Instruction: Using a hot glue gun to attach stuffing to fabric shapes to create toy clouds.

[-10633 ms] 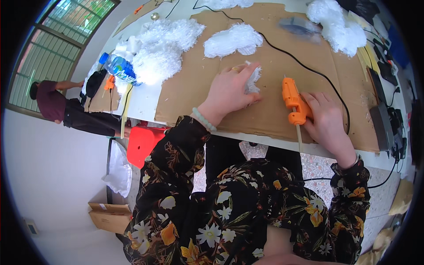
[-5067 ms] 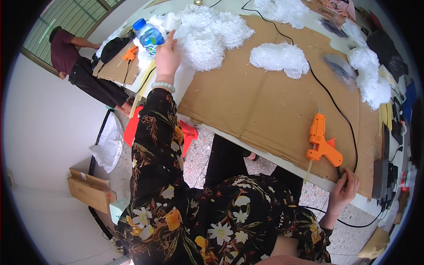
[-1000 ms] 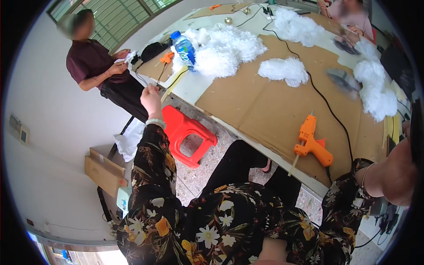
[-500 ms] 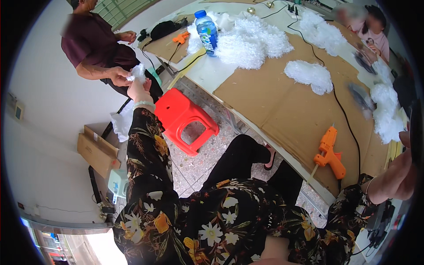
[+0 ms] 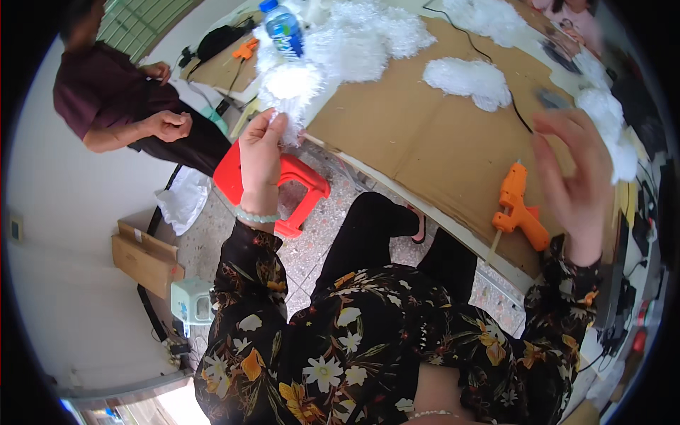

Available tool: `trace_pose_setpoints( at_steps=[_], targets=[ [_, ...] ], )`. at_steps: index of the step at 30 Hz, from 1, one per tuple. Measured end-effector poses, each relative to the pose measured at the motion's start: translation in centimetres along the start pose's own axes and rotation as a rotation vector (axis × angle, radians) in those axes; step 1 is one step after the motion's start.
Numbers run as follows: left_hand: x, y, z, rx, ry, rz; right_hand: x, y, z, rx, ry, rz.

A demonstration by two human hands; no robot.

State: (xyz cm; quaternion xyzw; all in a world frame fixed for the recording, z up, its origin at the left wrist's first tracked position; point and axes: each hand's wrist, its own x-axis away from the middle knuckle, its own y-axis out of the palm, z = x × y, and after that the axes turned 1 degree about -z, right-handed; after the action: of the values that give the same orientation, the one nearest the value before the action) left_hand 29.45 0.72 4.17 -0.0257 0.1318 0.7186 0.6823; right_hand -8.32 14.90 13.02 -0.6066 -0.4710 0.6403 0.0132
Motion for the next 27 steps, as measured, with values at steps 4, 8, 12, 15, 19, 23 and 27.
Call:
trace_pose_setpoints(
  at_steps=[4, 8, 12, 15, 19, 23, 27],
  targets=[
    [2.1, 6.7, 1.0, -0.089, -0.038, -0.278, 0.1, 1.5, 1.4, -0.083, 0.053, -0.074],
    [3.1, 11.2, 1.2, -0.187, -0.112, -0.556, 0.9, 3.8, 2.7, -0.148, 0.097, -0.054],
    [2.9, 14.4, 1.6, -0.288, -0.169, -0.719, 1.2, 4.2, 3.3, -0.432, 0.364, -0.233],
    [2.7, 16.1, 2.1, -0.324, -0.182, -0.812, 1.4, 4.7, 4.7, -0.573, 0.502, -0.356],
    [3.2, 17.6, 3.5, -0.187, -0.195, -0.795, 1.9, 5.8, 7.0, -0.827, 0.6, -0.272],
    [3.3, 16.2, 1.7, 0.136, -0.235, -0.652, 1.6, 6.2, 7.2, -0.844, 0.713, -0.166],
    [6.1, 17.0, -0.6, 0.194, -0.261, -0.579, 1.8, 6.4, 7.2, -0.865, 0.8, -0.151]
  ],
)
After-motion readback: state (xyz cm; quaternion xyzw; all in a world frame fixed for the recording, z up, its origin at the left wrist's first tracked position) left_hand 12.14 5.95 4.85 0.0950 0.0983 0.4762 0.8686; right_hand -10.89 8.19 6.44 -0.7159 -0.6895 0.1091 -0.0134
